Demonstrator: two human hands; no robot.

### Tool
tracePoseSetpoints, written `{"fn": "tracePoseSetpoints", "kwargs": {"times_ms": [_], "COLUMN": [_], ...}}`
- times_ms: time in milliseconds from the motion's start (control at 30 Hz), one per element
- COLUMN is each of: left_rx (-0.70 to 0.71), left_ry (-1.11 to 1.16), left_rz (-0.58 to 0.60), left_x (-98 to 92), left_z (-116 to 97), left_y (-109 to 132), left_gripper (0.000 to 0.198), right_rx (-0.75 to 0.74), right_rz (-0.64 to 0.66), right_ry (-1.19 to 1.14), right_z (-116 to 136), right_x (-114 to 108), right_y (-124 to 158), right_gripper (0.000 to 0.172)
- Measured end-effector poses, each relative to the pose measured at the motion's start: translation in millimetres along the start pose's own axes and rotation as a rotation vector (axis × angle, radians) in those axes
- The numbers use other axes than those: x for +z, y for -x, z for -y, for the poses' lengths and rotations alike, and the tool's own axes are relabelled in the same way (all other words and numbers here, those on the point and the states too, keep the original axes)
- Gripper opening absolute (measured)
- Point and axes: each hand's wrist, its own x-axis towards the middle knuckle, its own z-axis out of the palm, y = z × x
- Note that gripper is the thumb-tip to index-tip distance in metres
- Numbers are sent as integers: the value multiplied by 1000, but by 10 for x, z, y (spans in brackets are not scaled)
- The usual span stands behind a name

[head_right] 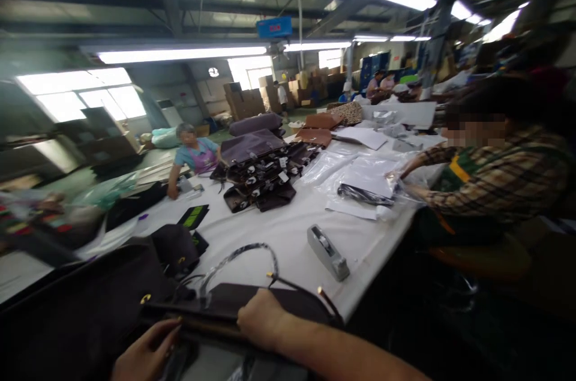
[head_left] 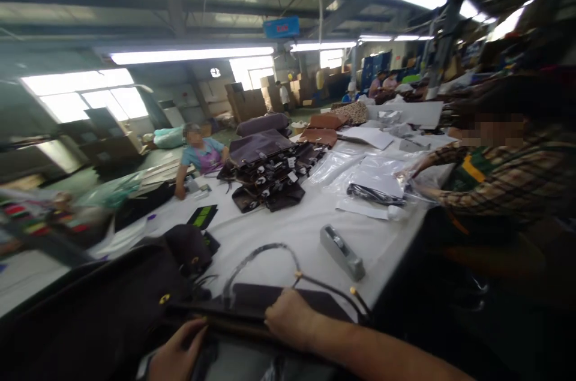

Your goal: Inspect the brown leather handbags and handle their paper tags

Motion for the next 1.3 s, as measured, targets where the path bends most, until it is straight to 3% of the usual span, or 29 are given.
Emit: {"fn": "tracePoseSetpoints", "kwargs": {"times_ms": [133, 233, 333, 433, 533, 600, 667, 733, 867, 967, 1100, 1200, 1300], "left_rx": [123, 168, 247, 390, 558, 635, 629, 611, 662, 680, 604, 439, 264], "left_ry": [202, 339, 410, 327, 2, -217, -387, -501, -496, -420, -341, -286, -225], "left_rz": [153, 301, 417, 359, 252, 279, 316, 333, 336, 369, 436, 462, 431], "left_x": [224, 480, 546, 410, 282, 276, 314, 341, 217, 47, -19, 40, 104], "left_z": [-504, -921, -1130, -1007, -692, -508, -411, -416, -665, -912, -1033, -908, -721], "left_y": [340, 629, 783, 675, 426, 292, 229, 248, 494, 720, 866, 935, 1048], "left_gripper": [22, 13, 13, 23, 26, 39, 31, 9, 18, 16, 14, 11, 18], "right_rx": [117, 101, 103, 110, 96, 84, 72, 71, 64, -36, -164, -191, -173], "right_rz": [-36, 3, 22, 16, 5, -2, -6, -19, -59, -100, -81, -2, -65], "right_ry": [-38, -60, -54, -30, -16, -10, -11, -15, -53, -127, -244, -257, -325], "right_z": [-118, -162, -178, -202, -225, -236, -256, -308, -494, -572, -484, -381, -318], "right_x": [-166, -204, -219, -244, -266, -272, -284, -315, -449, -528, -452, -350, -365], "right_y": [-6, -15, 2, 18, 11, -4, -14, 0, 140, 250, 191, 49, 0], "right_gripper": [28, 29, 30, 31, 30, 30, 31, 31, 34, 29, 25, 22, 22]}}
